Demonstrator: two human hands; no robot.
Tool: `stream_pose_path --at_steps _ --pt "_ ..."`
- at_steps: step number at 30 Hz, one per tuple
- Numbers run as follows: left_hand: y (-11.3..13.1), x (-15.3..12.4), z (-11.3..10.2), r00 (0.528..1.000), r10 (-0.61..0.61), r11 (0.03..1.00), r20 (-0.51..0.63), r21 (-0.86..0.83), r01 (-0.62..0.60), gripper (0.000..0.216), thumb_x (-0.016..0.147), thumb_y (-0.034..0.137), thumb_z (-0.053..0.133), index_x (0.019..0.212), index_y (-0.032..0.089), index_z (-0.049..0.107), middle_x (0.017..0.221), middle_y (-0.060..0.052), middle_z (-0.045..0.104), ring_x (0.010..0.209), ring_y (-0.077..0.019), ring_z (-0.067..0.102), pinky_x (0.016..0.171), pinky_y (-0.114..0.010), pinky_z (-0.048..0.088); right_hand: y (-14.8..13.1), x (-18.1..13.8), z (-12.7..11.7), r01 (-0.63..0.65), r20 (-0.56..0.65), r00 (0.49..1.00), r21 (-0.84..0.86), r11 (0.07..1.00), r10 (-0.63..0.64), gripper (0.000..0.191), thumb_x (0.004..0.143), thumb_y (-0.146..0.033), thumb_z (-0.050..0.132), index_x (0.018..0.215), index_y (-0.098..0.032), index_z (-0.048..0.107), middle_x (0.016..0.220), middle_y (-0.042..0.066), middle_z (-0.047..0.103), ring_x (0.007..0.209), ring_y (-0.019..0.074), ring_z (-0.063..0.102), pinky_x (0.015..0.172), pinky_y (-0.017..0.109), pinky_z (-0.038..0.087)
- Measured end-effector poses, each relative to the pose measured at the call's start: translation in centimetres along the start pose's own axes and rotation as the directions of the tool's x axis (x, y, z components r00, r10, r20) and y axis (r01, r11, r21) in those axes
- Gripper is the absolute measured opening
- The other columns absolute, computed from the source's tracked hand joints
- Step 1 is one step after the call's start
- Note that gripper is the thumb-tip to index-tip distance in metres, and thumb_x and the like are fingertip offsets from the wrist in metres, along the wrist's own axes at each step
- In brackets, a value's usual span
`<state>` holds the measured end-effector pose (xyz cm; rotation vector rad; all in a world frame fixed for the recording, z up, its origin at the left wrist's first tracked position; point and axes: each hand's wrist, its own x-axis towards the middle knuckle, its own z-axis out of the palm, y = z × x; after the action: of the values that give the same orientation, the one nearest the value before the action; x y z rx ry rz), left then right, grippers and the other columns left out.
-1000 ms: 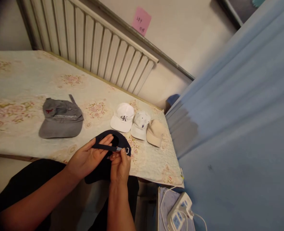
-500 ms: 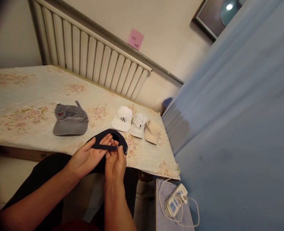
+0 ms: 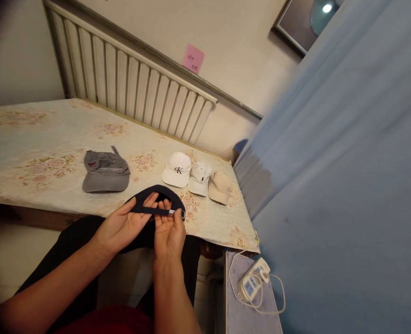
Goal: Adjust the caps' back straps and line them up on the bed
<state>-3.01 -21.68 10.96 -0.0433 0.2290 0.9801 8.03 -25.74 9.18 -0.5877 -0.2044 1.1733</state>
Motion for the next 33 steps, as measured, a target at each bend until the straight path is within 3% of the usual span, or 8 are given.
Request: stream_pose_path --at_steps 8,15,20,33 --pt "-0.4 -1.1 -0.8 0.998 0.015 0.998 0.057 0.067 -0.019 0.052 0.099 0.020 0.036 0.146 0.000 0.030 0.118 -0.023 0.068 0.115 -0.0265 0.063 0.094 -0.036 0.056 0.1 -0.9 -0.4 -0.024 0.004 1.000 0.020 0.999 0.024 0.021 0.094 -0.029 0.052 0.091 -0.016 0.068 0.099 0.007 0.076 0.105 0.0181 0.069 0.109 0.042 0.044" --pt "-0.4 -1.3 -1.3 1.000 0.008 0.999 0.014 0.046 -0.009 0.049 0.099 0.019 0.035 0.147 0.008 0.032 0.120 -0.020 0.068 0.110 -0.0239 0.066 0.095 -0.035 0.056 0.3 -1.2 -0.5 -0.055 -0.035 0.998 0.004 0.998 0.055 0.021 0.094 -0.028 0.050 0.093 -0.015 0.067 0.099 0.009 0.076 0.100 0.0175 0.070 0.107 0.040 0.046" --pt "-0.3 -1.4 -1.5 1.000 0.013 0.999 0.000 0.051 -0.013 0.050 0.099 0.019 0.035 0.146 0.002 0.031 0.114 -0.021 0.070 0.108 -0.0235 0.067 0.094 -0.034 0.057 0.4 -1.4 -0.3 -0.076 -0.056 0.995 0.037 0.996 0.078 0.022 0.095 -0.026 0.049 0.093 -0.013 0.066 0.098 0.010 0.076 0.099 0.0165 0.071 0.104 0.038 0.048" --pt "0.0 -0.8 -2.3 1.000 0.003 0.999 -0.004 0.042 -0.002 0.048 0.100 0.017 0.035 0.146 0.003 0.033 0.115 -0.019 0.070 0.109 -0.0226 0.067 0.092 -0.032 0.058 0.7 -1.2 -0.2 -0.108 -0.088 0.990 0.055 0.993 0.113 0.024 0.097 -0.025 0.047 0.093 -0.011 0.066 0.096 0.010 0.076 0.096 0.0163 0.071 0.102 0.036 0.049"
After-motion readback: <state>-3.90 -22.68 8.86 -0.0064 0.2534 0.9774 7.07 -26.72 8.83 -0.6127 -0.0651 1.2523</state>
